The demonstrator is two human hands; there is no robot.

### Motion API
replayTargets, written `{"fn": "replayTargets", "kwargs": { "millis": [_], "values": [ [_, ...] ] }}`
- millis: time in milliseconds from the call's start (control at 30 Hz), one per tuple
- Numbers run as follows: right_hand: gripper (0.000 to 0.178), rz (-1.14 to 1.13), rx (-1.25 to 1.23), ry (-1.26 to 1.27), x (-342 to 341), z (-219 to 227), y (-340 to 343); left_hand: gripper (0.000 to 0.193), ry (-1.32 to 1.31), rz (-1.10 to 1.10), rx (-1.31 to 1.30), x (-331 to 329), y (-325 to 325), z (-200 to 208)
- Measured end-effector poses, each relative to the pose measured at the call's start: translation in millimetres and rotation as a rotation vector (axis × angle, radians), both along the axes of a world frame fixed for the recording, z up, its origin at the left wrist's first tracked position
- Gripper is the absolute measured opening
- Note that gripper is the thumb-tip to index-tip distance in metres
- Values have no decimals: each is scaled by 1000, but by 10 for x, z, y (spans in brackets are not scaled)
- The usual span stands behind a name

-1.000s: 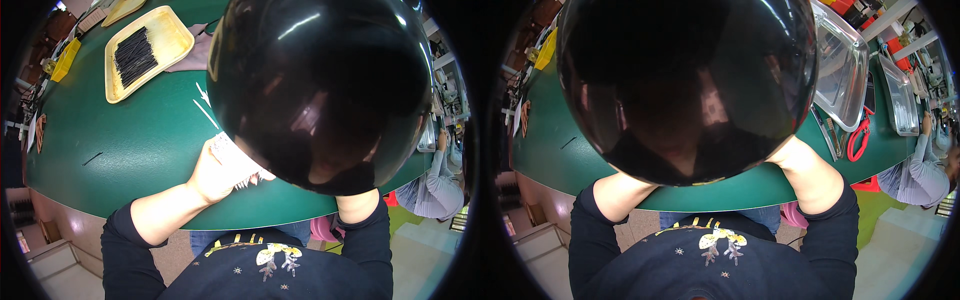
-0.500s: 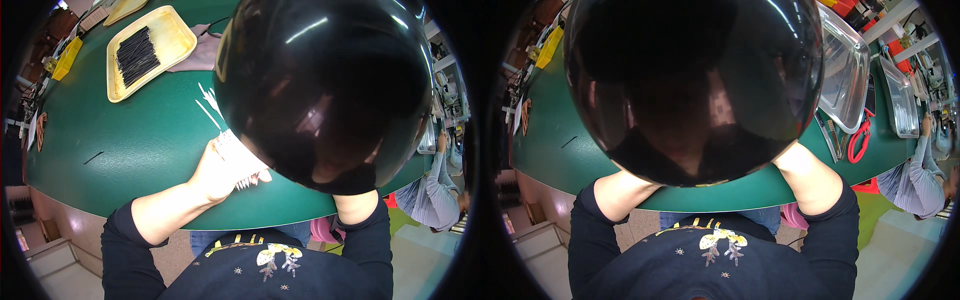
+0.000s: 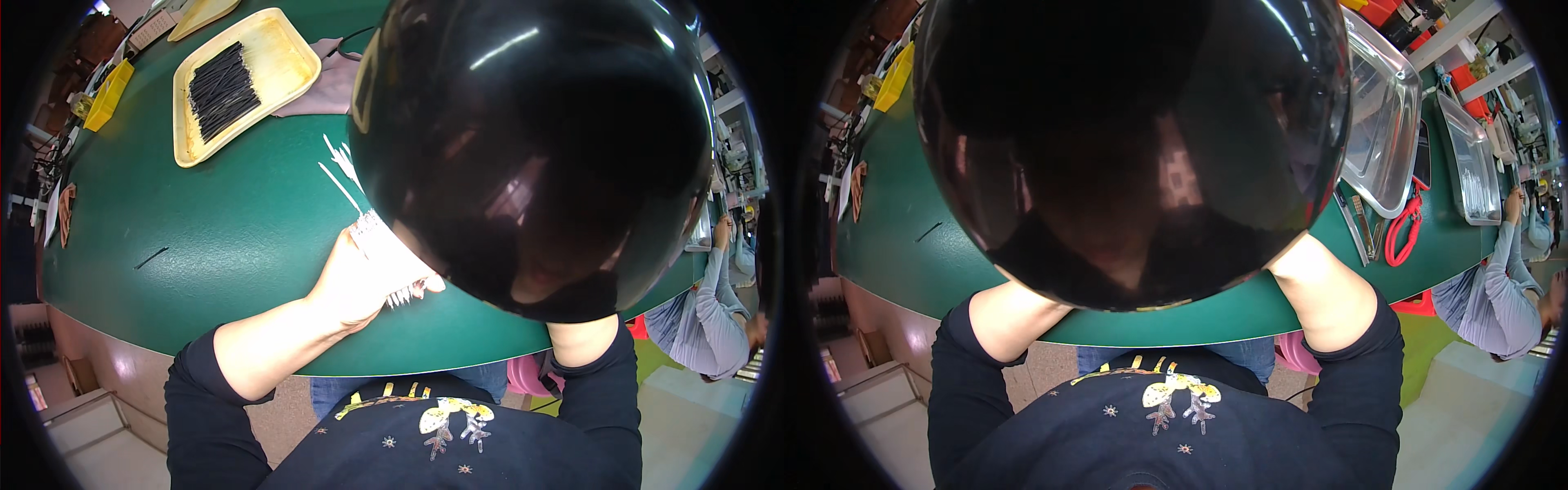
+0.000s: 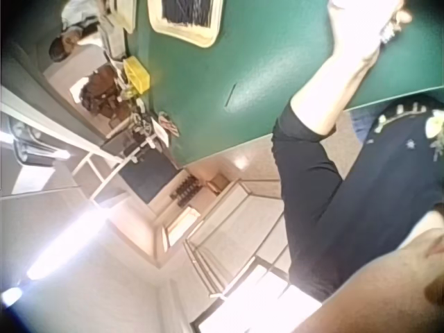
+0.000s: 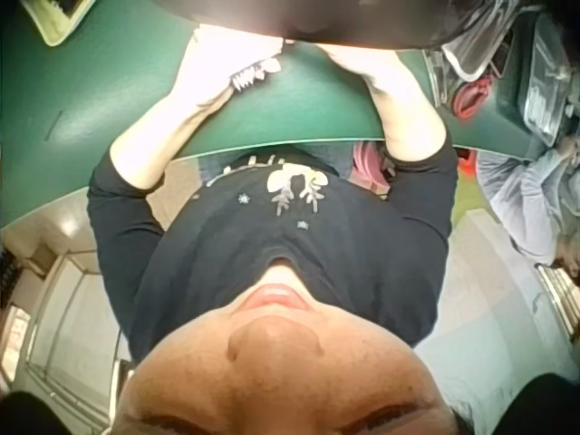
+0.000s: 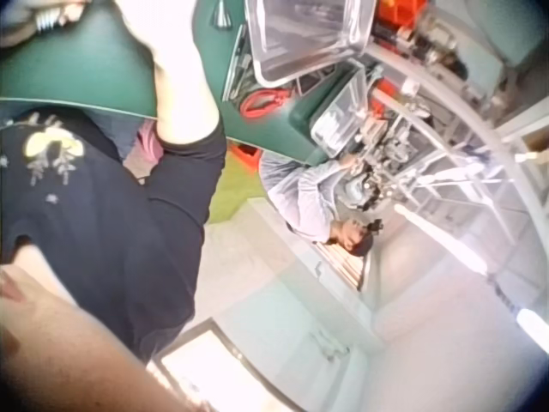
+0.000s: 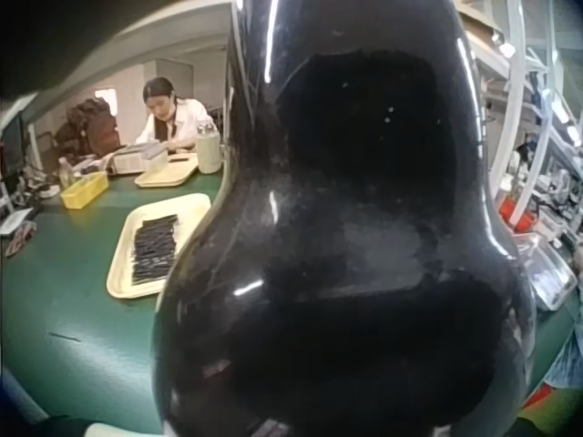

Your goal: The person aligns small white wires under a lamp, places them onto a metal tray, and then organizes another bundle of wires by hand.

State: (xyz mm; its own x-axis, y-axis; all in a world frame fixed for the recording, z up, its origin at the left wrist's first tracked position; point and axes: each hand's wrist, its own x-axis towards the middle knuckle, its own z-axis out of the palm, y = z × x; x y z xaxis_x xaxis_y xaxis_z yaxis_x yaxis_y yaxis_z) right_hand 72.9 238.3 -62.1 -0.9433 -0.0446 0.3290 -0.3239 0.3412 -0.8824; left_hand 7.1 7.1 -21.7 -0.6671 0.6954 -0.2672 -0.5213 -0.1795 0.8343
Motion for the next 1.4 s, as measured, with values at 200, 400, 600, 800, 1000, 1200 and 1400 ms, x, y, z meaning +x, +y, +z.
{"fn": "replayTargets", "kwargs": {
  "millis": [200, 400, 600, 800, 1000, 1200, 1400],
  "values": [
    [45, -8, -20, -20, 25, -12, 15, 4, 108, -62, 30, -9, -15, 32],
    [46, -15, -41, -37, -55, -26, 5, 2, -72, 4, 109, 27, -9, -71],
    [46, -24, -64, -49, -82, -64, 18, 3, -90, 11, 68, 9, -23, -132],
    [46, -29, -81, -44, -96, -46, -67, 4, -129, 65, 90, -24, -23, -199],
    [29, -281, 182, 329, -418, 4, -375, 4, -77, 48, 195, 28, 8, -299],
    [29, -172, -40, 449, -583, 84, -516, 10, -130, 117, 215, 82, 89, 24],
    [29, -111, -182, 410, -661, 269, -693, 10, -37, 72, 177, 38, 45, -33]
  ]
}}
